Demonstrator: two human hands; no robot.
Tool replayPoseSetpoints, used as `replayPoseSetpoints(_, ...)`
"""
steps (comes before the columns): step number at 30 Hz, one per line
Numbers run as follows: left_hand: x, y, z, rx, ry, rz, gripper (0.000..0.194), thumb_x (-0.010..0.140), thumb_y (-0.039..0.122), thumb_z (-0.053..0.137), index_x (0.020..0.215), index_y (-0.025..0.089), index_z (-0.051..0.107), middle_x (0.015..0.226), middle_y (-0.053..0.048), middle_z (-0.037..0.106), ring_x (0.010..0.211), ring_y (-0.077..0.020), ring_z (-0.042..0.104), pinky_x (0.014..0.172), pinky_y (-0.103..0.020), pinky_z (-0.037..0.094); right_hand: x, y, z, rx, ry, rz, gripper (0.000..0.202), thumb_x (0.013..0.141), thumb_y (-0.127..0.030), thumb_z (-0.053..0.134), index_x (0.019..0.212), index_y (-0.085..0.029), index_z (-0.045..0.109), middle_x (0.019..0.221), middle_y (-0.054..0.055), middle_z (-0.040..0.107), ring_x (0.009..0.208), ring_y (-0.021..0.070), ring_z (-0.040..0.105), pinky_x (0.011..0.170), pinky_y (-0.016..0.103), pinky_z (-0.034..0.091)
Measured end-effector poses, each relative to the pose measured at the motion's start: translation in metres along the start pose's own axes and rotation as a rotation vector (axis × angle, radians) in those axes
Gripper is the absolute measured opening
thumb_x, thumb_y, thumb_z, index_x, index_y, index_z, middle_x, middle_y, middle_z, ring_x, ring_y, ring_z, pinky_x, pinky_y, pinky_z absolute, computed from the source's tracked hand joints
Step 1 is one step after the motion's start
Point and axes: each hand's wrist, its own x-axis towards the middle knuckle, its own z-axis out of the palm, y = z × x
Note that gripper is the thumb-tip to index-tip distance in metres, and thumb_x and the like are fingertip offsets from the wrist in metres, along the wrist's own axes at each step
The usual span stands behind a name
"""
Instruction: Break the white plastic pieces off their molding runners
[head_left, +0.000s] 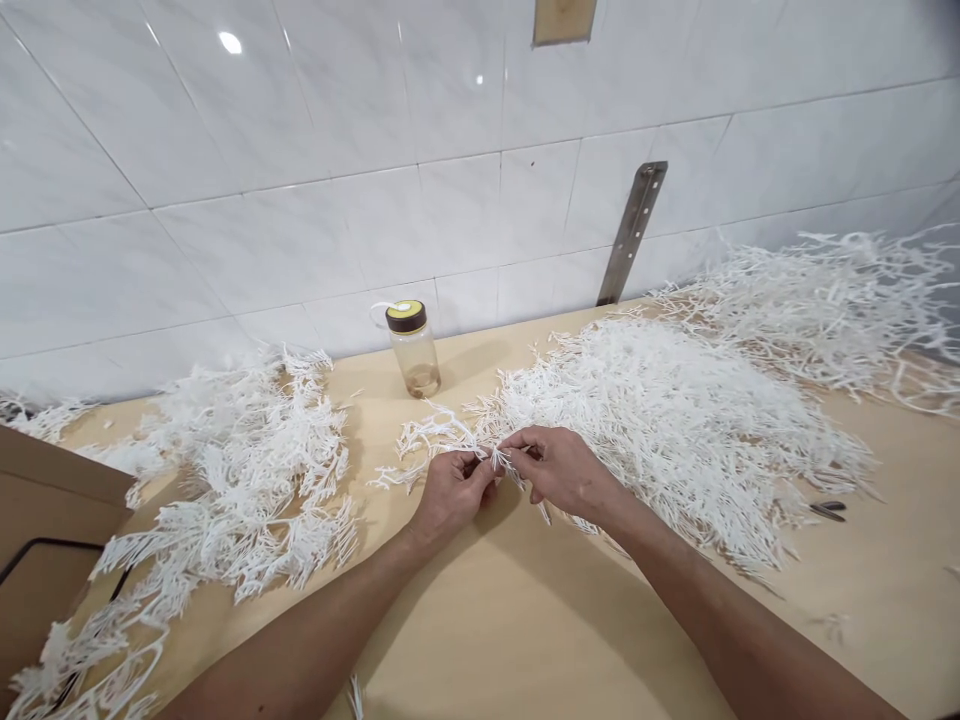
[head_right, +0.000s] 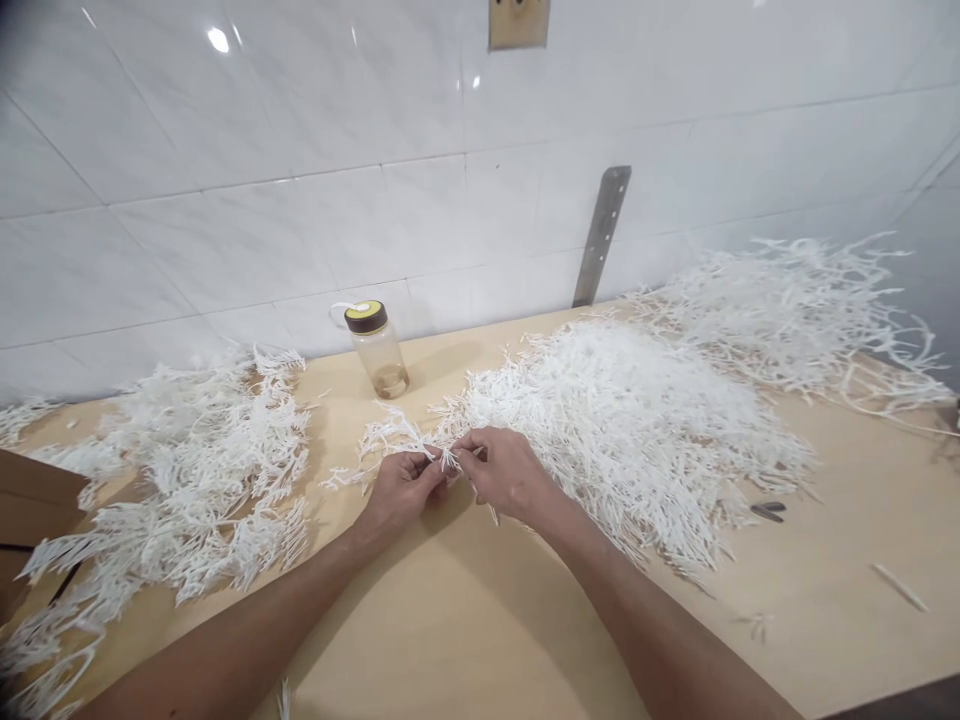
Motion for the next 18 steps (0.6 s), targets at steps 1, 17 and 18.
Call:
replayPoseSetpoints(1, 0.0, 0.001, 0.0, -0.004, -0.006, 0.012, 0.037, 0.075, 0.049, 0.069, 0.063, 0.015, 0.067, 0.051, -0.002, 0.058, 0.048, -0.0132, 0.052, 0.048, -0.024, 0.041, 0.0, 0.0, 0.0, 0.0, -0.003, -0.017, 0.02, 0.085, -0.026, 0.053, 0.083, -0.021, 0.072, 0.073, -0.002, 0.071, 0.038, 0.0101, 0.058, 0.048, 0.024, 0.047)
replayPoseSetpoints(17, 0.002, 0.005, -0.003, 0.054, -0.027, 0.01, 0.043, 0.079, 0.052, 0.063, 0.058, 0.017, 0.053, 0.048, 0.004, 0.041, 0.045, -0.0082, 0.033, 0.045, -0.024, 0.024, -0.005, -0.001, 0.016, -0.32, 0.148, -0.203, 0.018, 0.091, -0.014, 0.049, 0.079, -0.019, 0.062, 0.08, 0.002, 0.065, 0.073, 0.016, 0.058, 0.067, 0.028, 0.04)
replayPoseSetpoints(18, 0.003, 0.005, -0.004, 0.044, -0.033, 0.011, 0.043, 0.078, 0.053, 0.064, 0.058, 0.017, 0.054, 0.048, 0.004, 0.04, 0.046, -0.0082, 0.032, 0.046, -0.024, 0.024, -0.005, -0.002, 0.017, -0.296, 0.143, -0.18, 0.017, 0.09, -0.015, 0.05, 0.078, -0.019, 0.061, 0.077, 0.001, 0.065, 0.072, 0.0159, 0.058, 0.066, 0.027, 0.04)
